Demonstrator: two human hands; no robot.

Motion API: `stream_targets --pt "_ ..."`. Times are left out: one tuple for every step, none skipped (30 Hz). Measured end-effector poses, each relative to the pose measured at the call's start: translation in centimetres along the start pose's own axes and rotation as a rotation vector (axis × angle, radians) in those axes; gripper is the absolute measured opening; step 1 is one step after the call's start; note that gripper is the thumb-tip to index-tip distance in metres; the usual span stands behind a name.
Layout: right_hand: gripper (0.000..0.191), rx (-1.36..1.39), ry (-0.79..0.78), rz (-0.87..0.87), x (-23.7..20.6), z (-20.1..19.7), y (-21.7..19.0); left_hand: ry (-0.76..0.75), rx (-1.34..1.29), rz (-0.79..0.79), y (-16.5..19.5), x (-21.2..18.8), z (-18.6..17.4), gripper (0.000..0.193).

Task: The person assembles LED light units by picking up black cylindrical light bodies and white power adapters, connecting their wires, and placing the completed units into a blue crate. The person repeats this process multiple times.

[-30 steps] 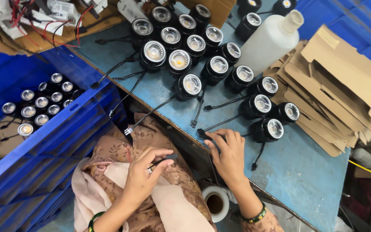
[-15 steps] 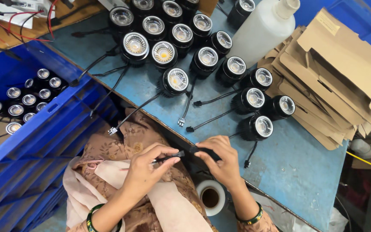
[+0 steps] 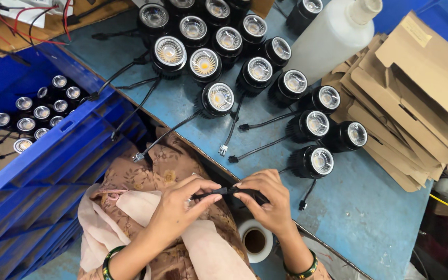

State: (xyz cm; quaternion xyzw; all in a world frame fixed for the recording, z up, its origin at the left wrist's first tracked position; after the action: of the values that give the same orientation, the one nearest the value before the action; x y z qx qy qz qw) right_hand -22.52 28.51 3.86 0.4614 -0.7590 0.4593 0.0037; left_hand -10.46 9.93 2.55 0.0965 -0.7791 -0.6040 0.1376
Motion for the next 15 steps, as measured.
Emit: stream_targets --pt "0.021 0.004 0.002 -0.013 0.01 0.02 0.04 -0.009 0.009 0.009 0.0 -0.03 0.02 0.024" --pt "0.021 0.007 0.004 -0.026 0.04 0.05 0.1 -0.018 0.018 0.018 -0.01 -0.04 0.03 0.023" --pt "0.021 0.011 0.007 -0.039 0.03 0.03 0.14 -0.027 0.027 0.028 -0.03 -0.03 0.04 0.023" --pt "0.02 0.02 0.009 -0.054 0.04 0.06 0.21 -0.038 0.02 0.007 -0.11 -0.02 0.09 0.023" --pt "0.019 0.029 0.011 -0.069 0.04 0.08 0.27 -0.049 0.014 -0.014 -0.2 0.01 0.15 0.024" --pt "0.019 0.036 0.013 -0.084 -0.01 0.06 0.28 -0.06 0.006 -0.034 -0.28 0.04 0.17 0.024" --pt "0.019 0.021 0.018 -0.09 -0.06 0.04 0.31 -0.069 0.026 -0.024 -0.29 0.07 0.23 0.024" --pt "0.019 0.006 0.025 -0.097 -0.13 0.02 0.31 -0.079 0.045 -0.015 -0.31 0.06 0.19 0.024" --pt "0.02 -0.008 0.031 -0.103 -0.22 0.03 0.28 -0.088 0.065 -0.006 -0.31 0.03 0.16 0.024" --pt "0.02 -0.02 0.034 -0.115 -0.27 0.06 0.27 -0.089 0.079 0.007 -0.3 0.02 0.2 0.024" --pt "0.021 -0.032 0.038 -0.127 -0.34 0.08 0.22 -0.09 0.092 0.021 -0.29 -0.01 0.2 0.024" --pt "0.022 -0.044 0.042 -0.14 -0.37 0.14 0.19 -0.091 0.106 0.034 -0.27 -0.03 0.22 0.024" --pt "0.022 -0.048 0.049 -0.145 -0.41 0.18 0.16 -0.1 0.087 0.015 -0.32 -0.07 0.26 0.024" --pt "0.022 -0.051 0.056 -0.15 -0.44 0.24 0.11 -0.11 0.067 -0.005 -0.37 -0.1 0.29 0.024" --pt "0.023 -0.053 0.063 -0.153 -0.47 0.3 0.06 -0.12 0.048 -0.026 -0.42 -0.15 0.33 0.024"
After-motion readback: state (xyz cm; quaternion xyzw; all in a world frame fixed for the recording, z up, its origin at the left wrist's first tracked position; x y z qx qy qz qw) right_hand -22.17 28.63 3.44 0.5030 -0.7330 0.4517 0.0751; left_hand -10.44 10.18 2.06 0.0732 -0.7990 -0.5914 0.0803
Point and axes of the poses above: each hand's wrist, its own x-axis towards the middle knuckle, its own z-axis out of the palm, y = z × x, the point moved 2 cm from there along x, towards the middle knuckle, and after that the axes turned 1 degree about x, right-handed, at the moved point
